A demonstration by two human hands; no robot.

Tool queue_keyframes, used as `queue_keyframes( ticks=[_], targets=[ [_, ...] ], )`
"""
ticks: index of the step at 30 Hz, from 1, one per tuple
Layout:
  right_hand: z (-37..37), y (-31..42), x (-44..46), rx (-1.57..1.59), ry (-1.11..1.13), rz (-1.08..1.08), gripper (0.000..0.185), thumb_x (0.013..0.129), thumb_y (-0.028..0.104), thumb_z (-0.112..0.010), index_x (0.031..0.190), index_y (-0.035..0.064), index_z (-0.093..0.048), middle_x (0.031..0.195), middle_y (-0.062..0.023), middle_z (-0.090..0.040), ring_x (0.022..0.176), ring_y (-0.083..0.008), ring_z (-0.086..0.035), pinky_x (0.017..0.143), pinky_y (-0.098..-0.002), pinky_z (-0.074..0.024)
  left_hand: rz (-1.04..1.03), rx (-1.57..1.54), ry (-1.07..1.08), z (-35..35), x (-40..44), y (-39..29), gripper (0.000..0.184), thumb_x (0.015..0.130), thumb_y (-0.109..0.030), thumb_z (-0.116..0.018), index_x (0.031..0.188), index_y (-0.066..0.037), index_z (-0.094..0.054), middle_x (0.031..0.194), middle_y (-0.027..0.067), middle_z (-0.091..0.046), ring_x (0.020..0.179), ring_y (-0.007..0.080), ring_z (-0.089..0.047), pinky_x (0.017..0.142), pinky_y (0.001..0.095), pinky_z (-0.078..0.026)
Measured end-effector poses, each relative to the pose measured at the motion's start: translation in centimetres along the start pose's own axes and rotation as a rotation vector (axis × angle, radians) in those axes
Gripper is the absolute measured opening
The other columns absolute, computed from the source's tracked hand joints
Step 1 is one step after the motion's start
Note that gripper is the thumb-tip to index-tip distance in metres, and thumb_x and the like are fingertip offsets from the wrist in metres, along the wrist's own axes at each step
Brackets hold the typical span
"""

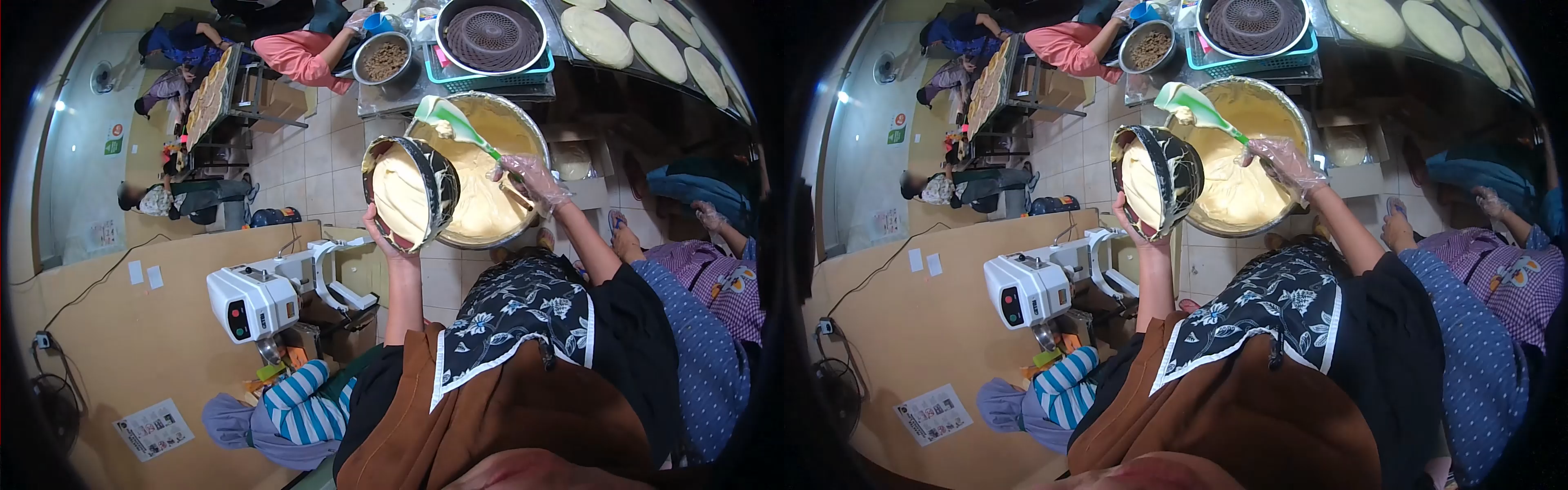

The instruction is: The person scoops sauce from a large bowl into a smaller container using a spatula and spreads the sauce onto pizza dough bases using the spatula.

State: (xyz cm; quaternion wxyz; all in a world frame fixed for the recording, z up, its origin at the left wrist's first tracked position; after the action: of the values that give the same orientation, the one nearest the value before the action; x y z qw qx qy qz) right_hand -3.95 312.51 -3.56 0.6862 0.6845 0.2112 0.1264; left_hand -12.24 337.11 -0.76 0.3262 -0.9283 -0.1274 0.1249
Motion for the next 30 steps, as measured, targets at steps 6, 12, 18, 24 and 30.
queue_keyframes(
  ticks=[6,12,18,24,30],
  targets=[
    [1.2,-0.3,-1.4,0.274,0.106,-0.366,0.033,0.087,0.038,-0.053,0.073,0.0098,-0.062,0.072,0.0023,-0.051,0.058,-0.0021,-0.035,0.052,-0.0178,-0.0283,-0.075,0.018,-0.067,0.8,0.3,0.2,0.054,0.082,-0.037,-0.046,0.124,-0.003,-0.046,0.121,0.0129,-0.053,0.105,0.0260,-0.055,0.091,0.0401,-0.045],
    [3.6,2.7,-1.6,-0.114,-0.270,0.381,0.028,0.085,0.029,-0.060,0.092,0.0031,-0.066,0.072,-0.0034,-0.059,0.065,-0.0114,-0.052,0.060,-0.0264,-0.0411,-0.030,0.055,-0.048,-0.2,-0.5,0.5,0.056,0.081,-0.038,-0.044,0.125,-0.003,-0.044,0.122,0.0134,-0.052,0.107,0.0272,-0.054,0.092,0.0394,-0.044],
    [2.3,13.8,-3.7,-0.889,-0.190,0.801,0.032,0.080,0.028,-0.062,0.112,0.0236,-0.062,0.076,-0.0060,-0.059,0.069,-0.0201,-0.056,0.063,-0.0328,-0.0433,-0.017,0.088,-0.103,0.8,-0.2,1.3,0.061,0.078,-0.041,-0.046,0.126,-0.003,-0.042,0.125,0.0133,-0.048,0.111,0.0269,-0.050,0.093,0.0377,-0.042],
    [2.9,15.6,-3.0,-1.286,-0.047,0.843,0.041,0.078,0.022,-0.063,0.117,0.0345,-0.057,0.082,-0.0031,-0.054,0.070,-0.0205,-0.053,0.062,-0.0335,-0.0416,-0.029,0.085,-0.127,2.8,0.3,1.1,0.059,0.080,-0.042,-0.045,0.127,-0.007,-0.042,0.126,0.0107,-0.049,0.112,0.0260,-0.050,0.094,0.0387,-0.043],
    [8.0,14.4,-2.4,-1.128,-0.040,0.918,0.027,0.077,0.018,-0.065,0.103,0.0139,-0.064,0.084,-0.0079,-0.060,0.076,-0.0201,-0.055,0.070,-0.0325,-0.0441,-0.049,0.020,-0.155,3.7,0.1,0.5,0.063,0.079,-0.045,-0.045,0.128,-0.005,-0.041,0.127,0.0118,-0.048,0.112,0.0272,-0.050,0.094,0.0397,-0.042]
  ],
)
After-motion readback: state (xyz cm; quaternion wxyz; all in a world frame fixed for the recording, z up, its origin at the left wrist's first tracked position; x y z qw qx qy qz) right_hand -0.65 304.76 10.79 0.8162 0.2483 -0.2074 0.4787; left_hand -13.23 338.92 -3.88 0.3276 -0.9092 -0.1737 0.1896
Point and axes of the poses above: each hand's wrist, its own x-axis towards the middle knuckle, its own z-axis out of the back of the hand, y = z × x, the point moved 5 cm from there along x, towards the middle knuckle
